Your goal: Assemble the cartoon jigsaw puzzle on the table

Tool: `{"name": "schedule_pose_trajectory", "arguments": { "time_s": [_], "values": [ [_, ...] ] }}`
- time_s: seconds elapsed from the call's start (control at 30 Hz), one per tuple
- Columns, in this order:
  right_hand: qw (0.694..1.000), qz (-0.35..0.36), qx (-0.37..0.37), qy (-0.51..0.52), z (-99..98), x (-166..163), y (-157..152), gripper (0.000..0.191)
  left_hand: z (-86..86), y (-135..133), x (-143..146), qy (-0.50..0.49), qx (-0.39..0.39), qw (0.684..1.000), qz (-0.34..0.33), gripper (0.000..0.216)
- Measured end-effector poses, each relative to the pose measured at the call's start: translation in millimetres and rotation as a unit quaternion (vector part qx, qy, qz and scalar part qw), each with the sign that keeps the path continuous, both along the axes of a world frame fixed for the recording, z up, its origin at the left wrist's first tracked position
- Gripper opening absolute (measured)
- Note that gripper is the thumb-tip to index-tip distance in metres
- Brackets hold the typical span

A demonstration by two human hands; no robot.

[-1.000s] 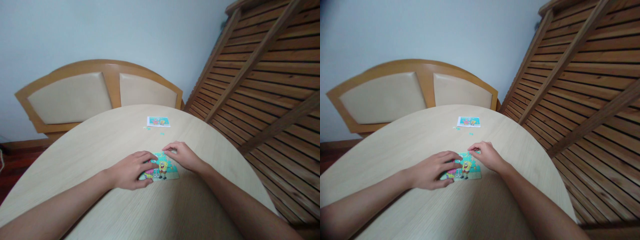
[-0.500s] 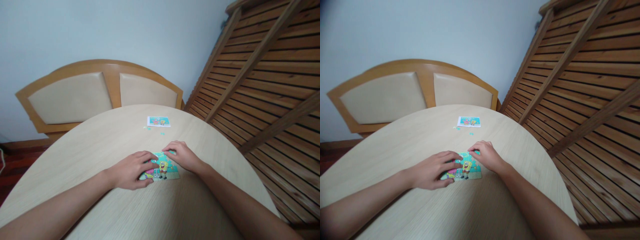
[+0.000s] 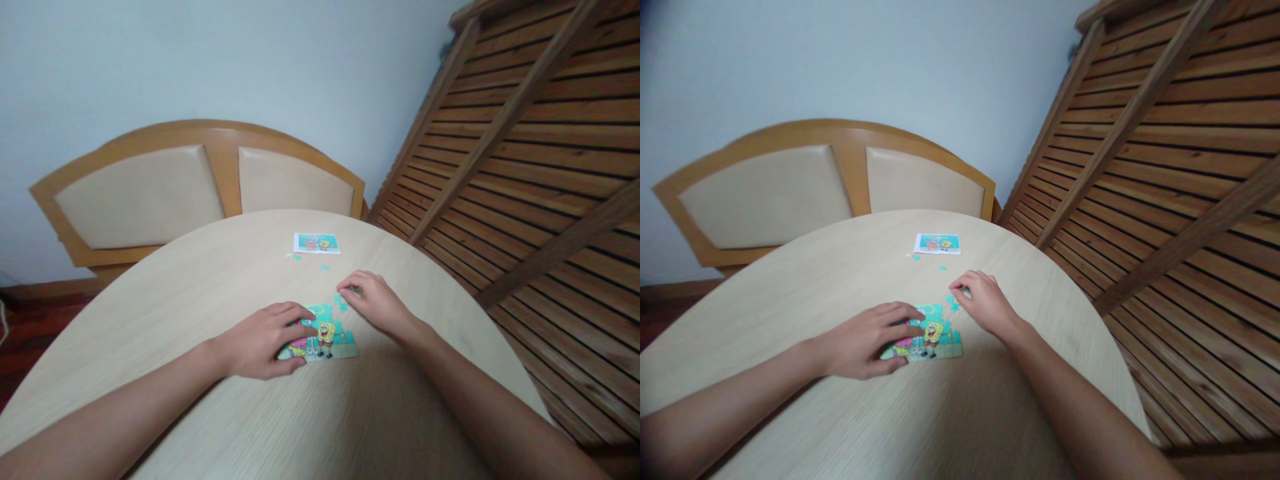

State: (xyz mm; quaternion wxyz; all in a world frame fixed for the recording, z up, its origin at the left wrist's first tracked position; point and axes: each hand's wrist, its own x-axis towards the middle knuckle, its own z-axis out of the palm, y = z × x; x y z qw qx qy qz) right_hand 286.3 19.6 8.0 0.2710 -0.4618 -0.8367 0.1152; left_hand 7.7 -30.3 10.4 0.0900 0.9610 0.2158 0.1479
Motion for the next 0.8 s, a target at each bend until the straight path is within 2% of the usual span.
{"name": "schedule_pose_trajectory", "arguments": {
  "time_s": [0.13, 0.4, 0.6, 0.8],
  "values": [
    [1.0, -0.026, -0.012, 0.005, 1.4, 8.8, 4.3, 0.011, -1.8, 0.8, -0.4, -0.001, 0.002, 1.0, -0.001, 0.046],
    [0.998, -0.003, -0.031, -0.05, -6.2, 3.9, 0.4, 0.015, -1.7, 0.6, -0.9, 0.009, 0.0, 1.0, 0.005, 0.046],
    [0.997, 0.023, -0.054, -0.045, -6.8, 12.6, 5.2, 0.015, -2.0, 0.6, -0.9, -0.001, 0.003, 1.0, 0.016, 0.043],
    [0.998, -0.002, -0.063, -0.032, -7.8, 5.8, 2.4, 0.013, -1.1, -0.1, -0.2, 0.015, 0.004, 1.0, 0.02, 0.045]
  ]
}}
